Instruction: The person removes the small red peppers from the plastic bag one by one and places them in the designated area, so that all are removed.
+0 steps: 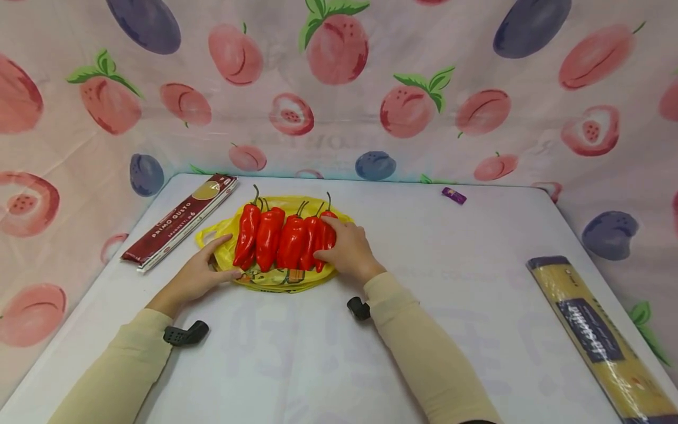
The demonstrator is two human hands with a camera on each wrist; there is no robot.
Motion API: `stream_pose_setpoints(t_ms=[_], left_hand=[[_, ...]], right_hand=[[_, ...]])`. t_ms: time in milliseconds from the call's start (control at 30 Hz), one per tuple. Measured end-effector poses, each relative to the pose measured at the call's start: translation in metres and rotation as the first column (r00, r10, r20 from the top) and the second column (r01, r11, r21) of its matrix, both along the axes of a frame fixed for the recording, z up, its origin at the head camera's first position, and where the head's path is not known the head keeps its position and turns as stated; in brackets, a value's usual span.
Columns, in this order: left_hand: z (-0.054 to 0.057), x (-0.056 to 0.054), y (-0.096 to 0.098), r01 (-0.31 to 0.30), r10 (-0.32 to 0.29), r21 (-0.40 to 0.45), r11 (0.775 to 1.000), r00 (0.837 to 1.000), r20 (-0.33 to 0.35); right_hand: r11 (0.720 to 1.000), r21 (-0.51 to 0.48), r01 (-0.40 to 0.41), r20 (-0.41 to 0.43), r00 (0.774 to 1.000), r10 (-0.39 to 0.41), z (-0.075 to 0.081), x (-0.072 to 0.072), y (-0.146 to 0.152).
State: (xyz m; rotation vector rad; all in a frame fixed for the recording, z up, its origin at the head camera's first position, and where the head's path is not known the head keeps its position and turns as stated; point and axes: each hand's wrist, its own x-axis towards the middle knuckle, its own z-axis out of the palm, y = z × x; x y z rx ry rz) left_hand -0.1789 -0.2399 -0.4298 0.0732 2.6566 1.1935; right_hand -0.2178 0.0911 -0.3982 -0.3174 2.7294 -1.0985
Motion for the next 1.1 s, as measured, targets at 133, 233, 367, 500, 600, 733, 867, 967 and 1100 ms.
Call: stream_pose_setpoints(t_ms=[133,233,367,500,600,733,867,967,1100], left_hand=[[-0.001,0.0,0.0,0.001,-0.001,-0.006,1.0,1.0,-0.003],[0.0,0.0,0.001,0.006,-0.006,-0.007,1.0,1.0,-0.002],[0.0,0.0,0.0,0.003,-0.003,-0.014,1.0,1.0,0.001],[0.0,0.002,0.0,-0.002,0.002,-0.026,1.0,1.0,0.003],[0.0,0.002,0.001,-0.005,0.005,-0.026,1.0,1.0,0.005],[-0.001,0.001,0.001,-0.002,0.002,-0.026,1.0,1.0,0.009],[-0.001,0.002,0.001,0.001,-0.001,-0.021,1.0,1.0,0.009],[0.0,0.003,0.001,-0.003,0.003,-0.008,1.0,1.0,0.01],[0.0,0.002,0.0,-0.003,0.003,-0.001,1.0,1.0,0.011]], right_hand=[[0.999,0.037,0.024,-0.031,0.999,-0.023,0.002,0.002,-0.002],[0.999,0.034,0.038,-0.045,0.998,-0.037,0.002,0.003,-0.001],[0.999,-0.006,0.044,-0.028,0.999,-0.044,0.0,0.002,0.001],[0.999,-0.03,0.041,0.01,0.999,-0.041,-0.001,0.002,0.002],[0.999,-0.036,0.023,0.026,0.999,-0.022,-0.001,0.002,0.004],[0.999,-0.052,0.0,0.032,0.999,0.002,-0.002,0.0,0.007],[0.995,-0.099,0.006,0.007,1.0,-0.005,0.002,-0.001,0.012],[0.992,-0.128,0.018,-0.008,1.0,-0.019,0.009,-0.002,0.019],[0.99,-0.139,0.029,-0.005,1.0,-0.03,0.019,-0.002,0.032]])
